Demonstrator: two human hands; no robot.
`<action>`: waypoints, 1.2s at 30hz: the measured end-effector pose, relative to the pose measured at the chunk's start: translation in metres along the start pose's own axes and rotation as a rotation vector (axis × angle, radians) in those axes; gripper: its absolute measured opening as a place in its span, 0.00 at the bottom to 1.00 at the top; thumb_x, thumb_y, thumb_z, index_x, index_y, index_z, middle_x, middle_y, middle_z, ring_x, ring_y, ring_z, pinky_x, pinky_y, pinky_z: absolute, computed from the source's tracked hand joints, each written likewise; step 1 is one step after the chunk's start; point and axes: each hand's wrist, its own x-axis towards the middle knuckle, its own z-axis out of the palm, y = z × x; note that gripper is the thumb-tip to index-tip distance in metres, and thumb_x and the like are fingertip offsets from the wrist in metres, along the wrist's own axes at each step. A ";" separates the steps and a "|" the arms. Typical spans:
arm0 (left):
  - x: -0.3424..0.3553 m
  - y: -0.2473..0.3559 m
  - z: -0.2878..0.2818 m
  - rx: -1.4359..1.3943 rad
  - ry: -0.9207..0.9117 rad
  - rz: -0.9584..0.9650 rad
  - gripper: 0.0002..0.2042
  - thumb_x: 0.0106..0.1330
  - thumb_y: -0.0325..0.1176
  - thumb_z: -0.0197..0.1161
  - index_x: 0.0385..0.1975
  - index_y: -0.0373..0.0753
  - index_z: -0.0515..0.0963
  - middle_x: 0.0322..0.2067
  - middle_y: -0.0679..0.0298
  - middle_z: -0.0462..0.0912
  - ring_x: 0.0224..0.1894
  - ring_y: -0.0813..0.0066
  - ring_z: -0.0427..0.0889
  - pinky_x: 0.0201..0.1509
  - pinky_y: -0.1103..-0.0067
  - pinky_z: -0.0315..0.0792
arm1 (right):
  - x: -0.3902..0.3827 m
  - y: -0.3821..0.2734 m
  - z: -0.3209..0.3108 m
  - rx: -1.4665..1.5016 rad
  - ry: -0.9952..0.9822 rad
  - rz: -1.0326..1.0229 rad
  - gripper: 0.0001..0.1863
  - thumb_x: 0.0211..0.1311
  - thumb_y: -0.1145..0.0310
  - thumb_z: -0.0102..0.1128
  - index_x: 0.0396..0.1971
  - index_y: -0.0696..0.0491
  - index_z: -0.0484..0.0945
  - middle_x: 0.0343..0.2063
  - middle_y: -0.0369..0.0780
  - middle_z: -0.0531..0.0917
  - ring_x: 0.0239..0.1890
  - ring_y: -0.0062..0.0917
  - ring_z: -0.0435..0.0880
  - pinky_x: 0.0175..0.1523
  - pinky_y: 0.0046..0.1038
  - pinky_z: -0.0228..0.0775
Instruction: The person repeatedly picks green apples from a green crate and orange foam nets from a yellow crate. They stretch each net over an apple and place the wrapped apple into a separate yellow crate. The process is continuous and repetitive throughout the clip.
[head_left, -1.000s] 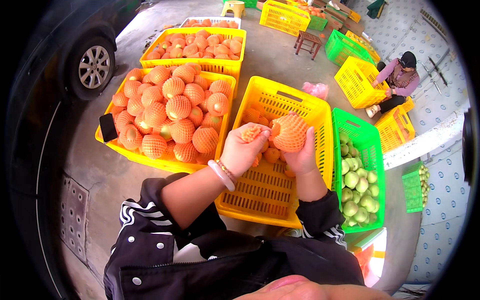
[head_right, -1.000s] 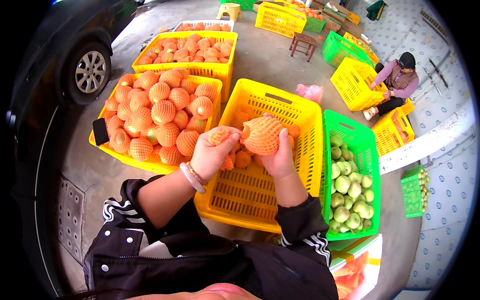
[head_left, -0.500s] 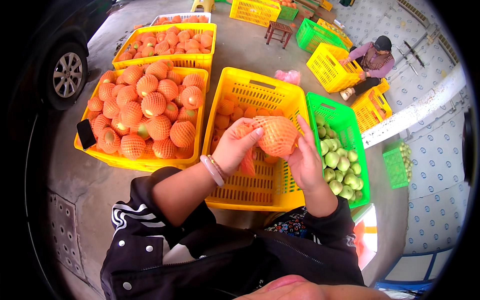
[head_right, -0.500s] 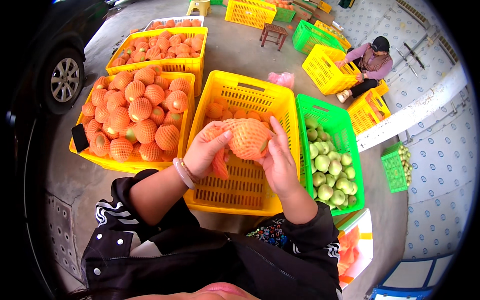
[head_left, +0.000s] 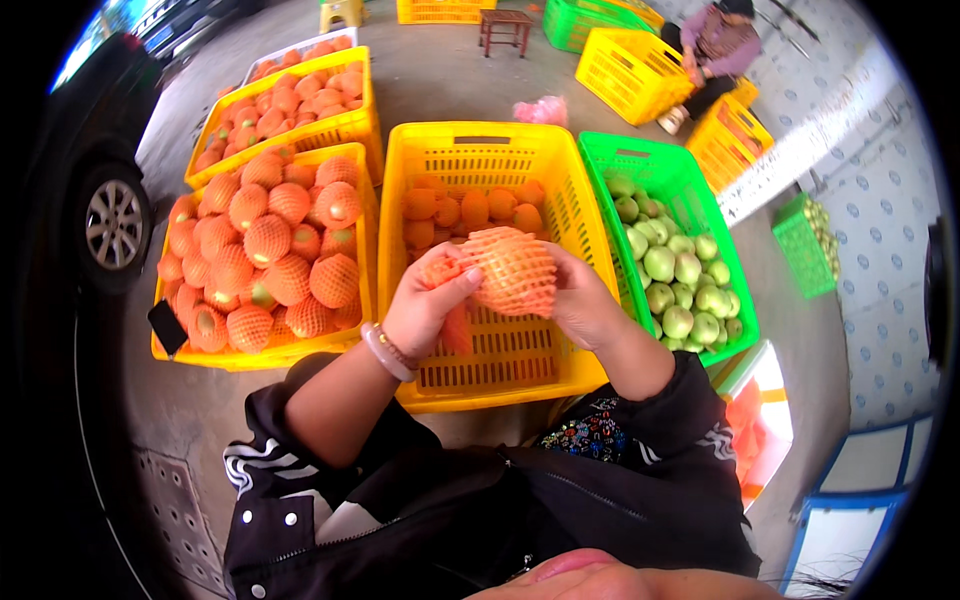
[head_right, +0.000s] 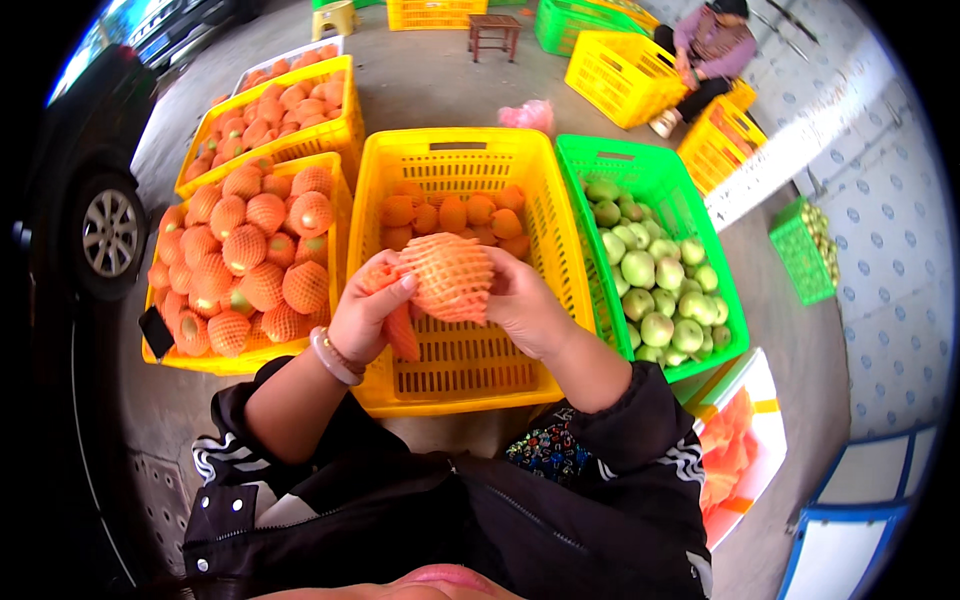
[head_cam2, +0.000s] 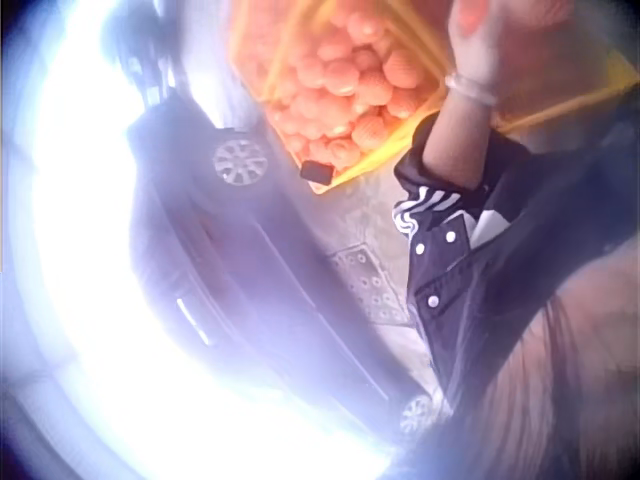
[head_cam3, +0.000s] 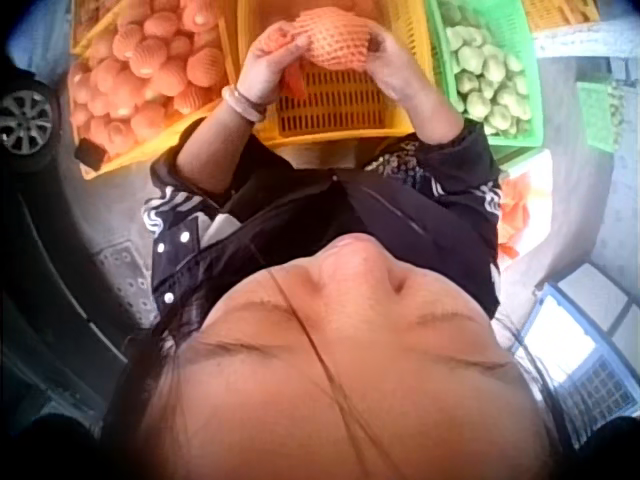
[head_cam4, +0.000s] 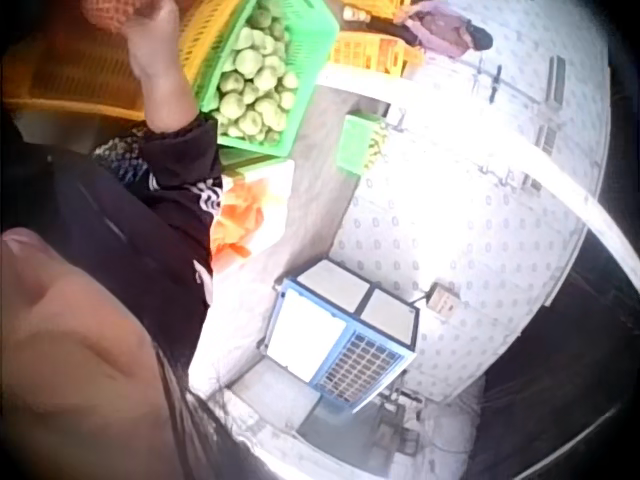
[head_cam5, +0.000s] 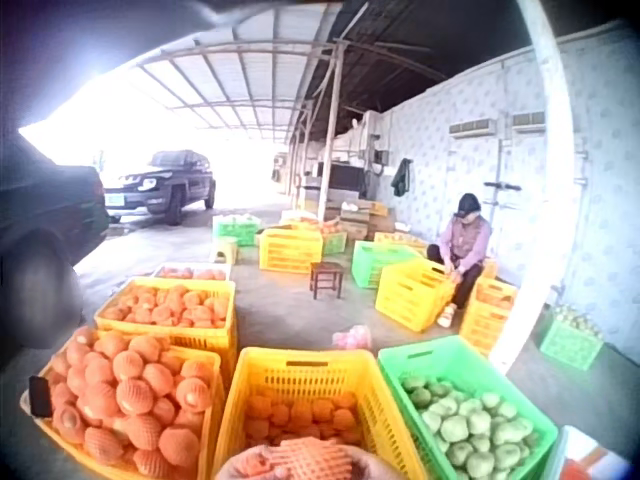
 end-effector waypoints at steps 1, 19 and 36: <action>-0.002 -0.001 -0.001 0.010 0.008 -0.005 0.06 0.64 0.30 0.63 0.35 0.41 0.72 0.28 0.70 0.77 0.29 0.83 0.75 0.34 0.84 0.70 | 0.001 0.001 -0.001 -0.002 -0.034 0.031 0.27 0.57 0.77 0.64 0.57 0.59 0.65 0.50 0.38 0.77 0.51 0.21 0.78 0.57 0.25 0.71; 0.004 -0.009 0.007 0.045 0.304 0.111 0.07 0.63 0.23 0.61 0.28 0.39 0.70 0.25 0.68 0.76 0.27 0.83 0.73 0.33 0.84 0.69 | 0.063 -0.010 -0.178 0.451 0.129 -0.111 0.23 0.64 0.54 0.56 0.54 0.51 0.70 0.46 0.43 0.81 0.41 0.31 0.83 0.35 0.25 0.79; 0.019 -0.019 0.008 0.329 0.298 -0.102 0.06 0.63 0.26 0.64 0.30 0.39 0.72 0.27 0.74 0.75 0.30 0.89 0.70 0.36 0.88 0.66 | 0.097 0.018 -0.338 -1.483 0.882 0.447 0.29 0.58 0.55 0.61 0.61 0.27 0.66 0.55 0.40 0.74 0.58 0.38 0.72 0.59 0.46 0.61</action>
